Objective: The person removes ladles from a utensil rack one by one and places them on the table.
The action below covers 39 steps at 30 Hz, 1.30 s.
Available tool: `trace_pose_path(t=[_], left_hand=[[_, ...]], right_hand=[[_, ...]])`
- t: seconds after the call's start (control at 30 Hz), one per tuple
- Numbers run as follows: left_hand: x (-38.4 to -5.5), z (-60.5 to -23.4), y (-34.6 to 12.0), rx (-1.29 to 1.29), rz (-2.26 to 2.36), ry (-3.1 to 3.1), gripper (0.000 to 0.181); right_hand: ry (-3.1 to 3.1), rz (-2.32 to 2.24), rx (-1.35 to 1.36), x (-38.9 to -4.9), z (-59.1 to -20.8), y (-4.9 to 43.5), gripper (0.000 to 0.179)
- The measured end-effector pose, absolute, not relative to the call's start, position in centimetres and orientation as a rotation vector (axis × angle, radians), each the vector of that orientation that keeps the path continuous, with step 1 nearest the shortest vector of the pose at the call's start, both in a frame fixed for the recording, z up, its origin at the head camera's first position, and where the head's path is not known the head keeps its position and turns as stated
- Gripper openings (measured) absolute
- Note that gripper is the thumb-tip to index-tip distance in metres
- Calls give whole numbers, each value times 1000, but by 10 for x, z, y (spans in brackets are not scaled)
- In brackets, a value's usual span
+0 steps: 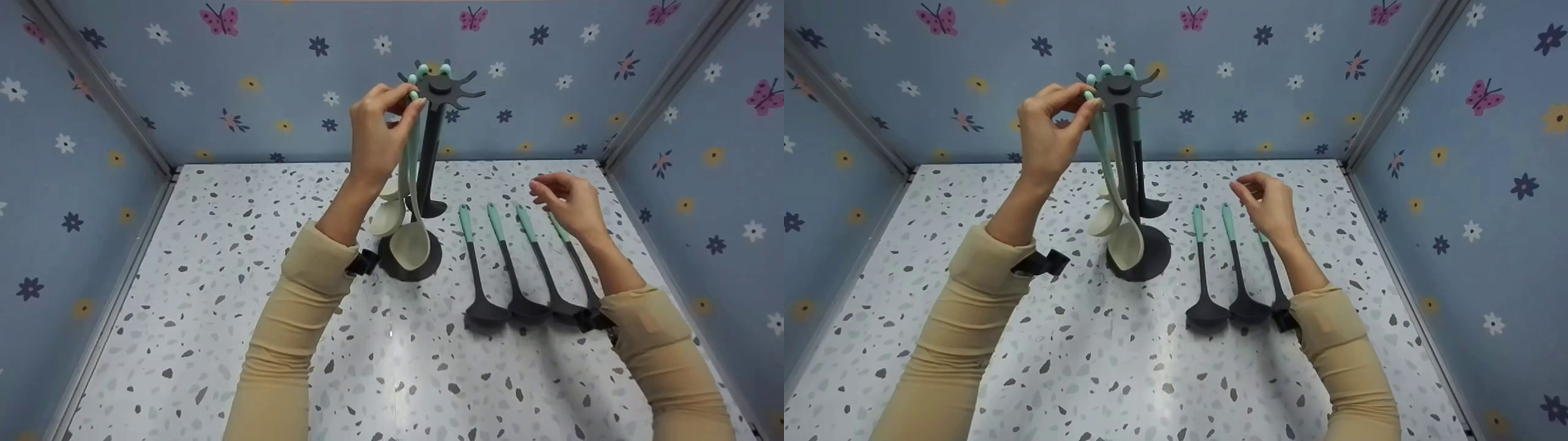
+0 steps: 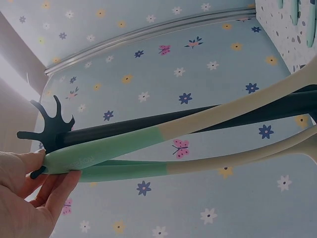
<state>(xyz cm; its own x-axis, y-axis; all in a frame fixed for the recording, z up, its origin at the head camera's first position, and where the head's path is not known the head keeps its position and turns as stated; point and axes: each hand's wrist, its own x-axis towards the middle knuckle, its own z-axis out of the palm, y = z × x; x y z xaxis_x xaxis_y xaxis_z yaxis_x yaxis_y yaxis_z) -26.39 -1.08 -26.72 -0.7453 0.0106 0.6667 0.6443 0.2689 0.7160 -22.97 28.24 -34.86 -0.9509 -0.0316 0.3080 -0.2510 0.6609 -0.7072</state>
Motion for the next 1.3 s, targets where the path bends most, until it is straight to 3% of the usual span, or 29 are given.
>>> trace_pose_path(t=[0.6,0.87,1.3], left_hand=[[-263,-266,-10,-580,-1544,-1998,20],[-263,-267,-11,-595,-1513,-1989,20],[-262,-266,-10,-576,-1535,-2013,21]], right_hand=[[-2453,1620,444,-233,-249,236,32],[-2406,1809,487,-245,-234,212,32],[-2463,2012,319,-264,-225,178,39]])
